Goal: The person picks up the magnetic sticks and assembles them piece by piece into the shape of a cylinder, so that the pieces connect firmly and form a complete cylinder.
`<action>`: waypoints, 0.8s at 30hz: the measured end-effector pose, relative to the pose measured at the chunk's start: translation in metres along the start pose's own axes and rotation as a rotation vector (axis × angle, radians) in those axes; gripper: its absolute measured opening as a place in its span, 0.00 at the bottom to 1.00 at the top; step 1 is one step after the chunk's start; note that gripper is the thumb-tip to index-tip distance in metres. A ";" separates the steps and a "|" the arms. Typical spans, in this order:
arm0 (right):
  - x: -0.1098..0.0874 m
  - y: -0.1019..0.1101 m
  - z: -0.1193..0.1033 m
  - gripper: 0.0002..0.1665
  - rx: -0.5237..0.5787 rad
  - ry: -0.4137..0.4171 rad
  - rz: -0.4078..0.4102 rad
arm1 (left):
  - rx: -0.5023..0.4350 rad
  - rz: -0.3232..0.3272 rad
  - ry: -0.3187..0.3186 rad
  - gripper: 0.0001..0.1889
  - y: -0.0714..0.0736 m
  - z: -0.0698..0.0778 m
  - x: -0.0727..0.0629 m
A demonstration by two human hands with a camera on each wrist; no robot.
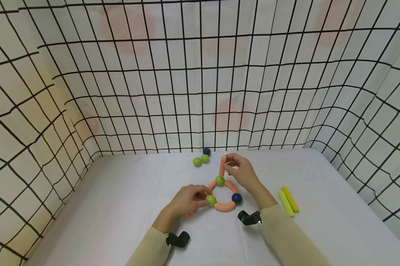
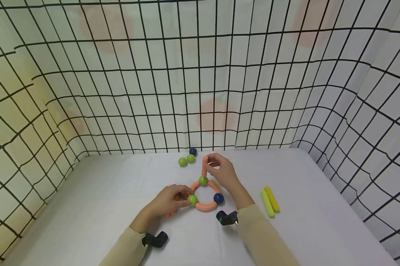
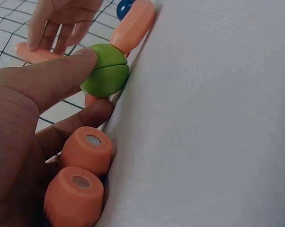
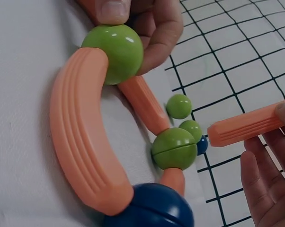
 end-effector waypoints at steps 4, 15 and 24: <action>0.001 -0.006 -0.001 0.18 -0.005 -0.015 -0.013 | -0.012 -0.005 0.002 0.11 0.000 -0.001 0.000; 0.005 -0.011 0.003 0.17 -0.095 -0.014 -0.009 | -0.012 0.000 -0.002 0.10 0.000 0.001 -0.001; 0.005 -0.010 0.001 0.17 -0.108 0.006 -0.013 | -0.009 -0.004 0.017 0.11 0.000 0.001 0.000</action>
Point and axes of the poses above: each hand's wrist, its own x-axis towards the middle knuckle, its own y-axis out of the back of the hand, z = x × y, the point moved 6 cm from there along x, towards the middle knuckle, and after that the axes turned 10 degrees about -x, right-handed, at the moved point
